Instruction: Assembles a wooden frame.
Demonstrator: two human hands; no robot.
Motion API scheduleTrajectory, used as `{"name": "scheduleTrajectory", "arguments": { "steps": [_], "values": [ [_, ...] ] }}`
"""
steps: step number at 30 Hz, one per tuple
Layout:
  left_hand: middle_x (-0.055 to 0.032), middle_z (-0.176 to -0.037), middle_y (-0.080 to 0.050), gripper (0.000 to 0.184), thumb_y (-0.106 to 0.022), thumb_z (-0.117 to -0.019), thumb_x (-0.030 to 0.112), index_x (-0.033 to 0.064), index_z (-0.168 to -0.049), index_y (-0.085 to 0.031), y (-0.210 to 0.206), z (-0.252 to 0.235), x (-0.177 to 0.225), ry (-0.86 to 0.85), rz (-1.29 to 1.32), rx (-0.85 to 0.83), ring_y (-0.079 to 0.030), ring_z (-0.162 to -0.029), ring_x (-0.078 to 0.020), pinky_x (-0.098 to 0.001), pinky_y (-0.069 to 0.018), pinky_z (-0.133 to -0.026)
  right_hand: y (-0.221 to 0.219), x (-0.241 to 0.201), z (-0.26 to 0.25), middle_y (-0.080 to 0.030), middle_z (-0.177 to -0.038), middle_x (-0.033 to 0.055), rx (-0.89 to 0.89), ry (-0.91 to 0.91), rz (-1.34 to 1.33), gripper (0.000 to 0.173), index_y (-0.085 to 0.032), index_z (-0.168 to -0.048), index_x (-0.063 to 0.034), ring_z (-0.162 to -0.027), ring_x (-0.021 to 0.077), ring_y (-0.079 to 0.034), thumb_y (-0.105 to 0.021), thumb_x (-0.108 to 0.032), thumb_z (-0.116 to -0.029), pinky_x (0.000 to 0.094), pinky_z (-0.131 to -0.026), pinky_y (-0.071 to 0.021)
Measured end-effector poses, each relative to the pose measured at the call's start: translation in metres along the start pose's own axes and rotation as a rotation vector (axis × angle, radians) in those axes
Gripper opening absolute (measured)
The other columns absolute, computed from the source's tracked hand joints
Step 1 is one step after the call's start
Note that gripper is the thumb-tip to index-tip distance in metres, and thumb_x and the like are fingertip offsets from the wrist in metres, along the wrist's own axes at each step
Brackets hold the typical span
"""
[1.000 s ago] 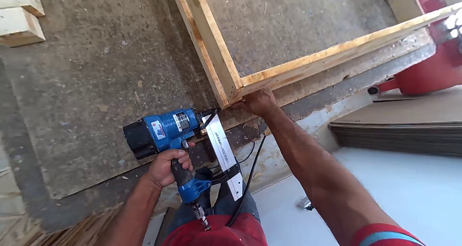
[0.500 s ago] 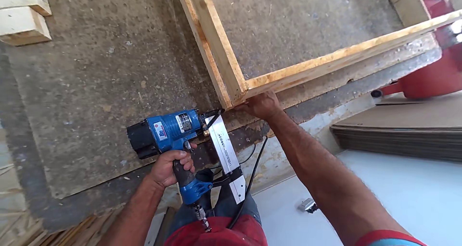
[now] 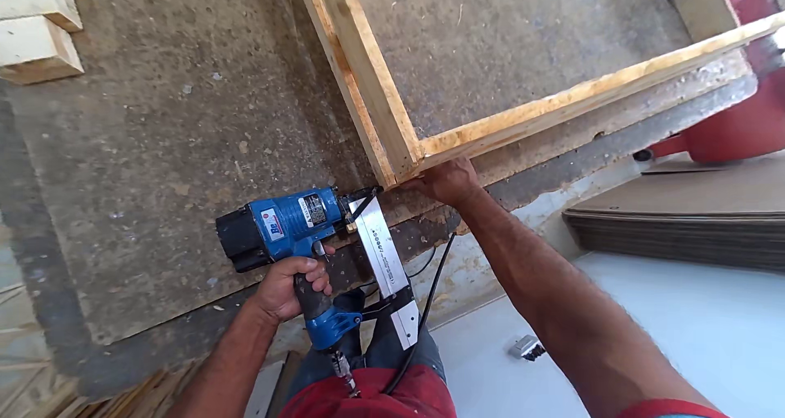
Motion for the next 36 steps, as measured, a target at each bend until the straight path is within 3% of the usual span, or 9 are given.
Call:
{"name": "scheduleTrajectory", "arguments": {
  "steps": [24, 29, 33, 36],
  "values": [
    [-0.0014, -0.061, -0.056, 0.03, -0.066, -0.0889, 0.016, 0.0066, -0.118, -0.067, 0.001, 0.0, 0.002, 0.012, -0.015, 0.037, -0.065, -0.059, -0.0179, -0.0462, -0.0631, -0.074, 0.001, -0.001, -0.002, -0.075, -0.103, 0.0118, -0.05, -0.003, 0.01, 0.059, -0.075, -0.099, -0.0169, -0.105, 0.0343, -0.071, -0.057, -0.073, -0.0905, 0.0614, -0.089, -0.0547],
    [0.0014, -0.059, -0.052, 0.017, -0.061, -0.0871, 0.019, 0.0107, -0.101, -0.066, -0.003, 0.001, 0.002, 0.024, -0.06, 0.156, -0.062, -0.055, -0.0147, -0.0411, -0.0625, -0.067, 0.003, -0.003, -0.004, -0.075, -0.103, 0.0135, -0.14, -0.015, 0.003, 0.058, -0.073, -0.098, -0.0143, -0.105, 0.0357, -0.071, -0.057, -0.069, -0.0926, 0.063, -0.087, -0.0549],
    [-0.0002, -0.061, -0.055, 0.033, -0.065, -0.0884, 0.018, 0.007, -0.119, -0.068, -0.001, 0.004, -0.001, -0.026, -0.022, 0.058, -0.063, -0.057, -0.0158, -0.0428, -0.0625, -0.07, 0.003, -0.004, -0.005, -0.074, -0.107, 0.0135, -0.179, -0.022, 0.013, 0.06, -0.073, -0.104, -0.0149, -0.108, 0.0358, -0.07, -0.056, -0.071, -0.0926, 0.0631, -0.089, -0.0547],
    [-0.0025, -0.064, -0.059, 0.04, -0.067, -0.0885, 0.017, 0.0047, -0.127, -0.067, 0.002, 0.012, -0.007, -0.059, 0.044, -0.042, -0.066, -0.061, -0.0181, -0.0444, -0.062, -0.073, 0.004, -0.003, -0.006, -0.074, -0.109, 0.0137, -0.168, -0.01, 0.017, 0.06, -0.073, -0.107, -0.0147, -0.109, 0.036, -0.069, -0.056, -0.07, -0.0927, 0.0636, -0.09, -0.0538]
  ]
}}
Point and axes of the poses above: each hand's wrist, its own z-axis away from the middle knuckle, its own y-axis out of the back of the hand, x = y × z, the point moved 4 cm from there along -z, towards the middle knuckle
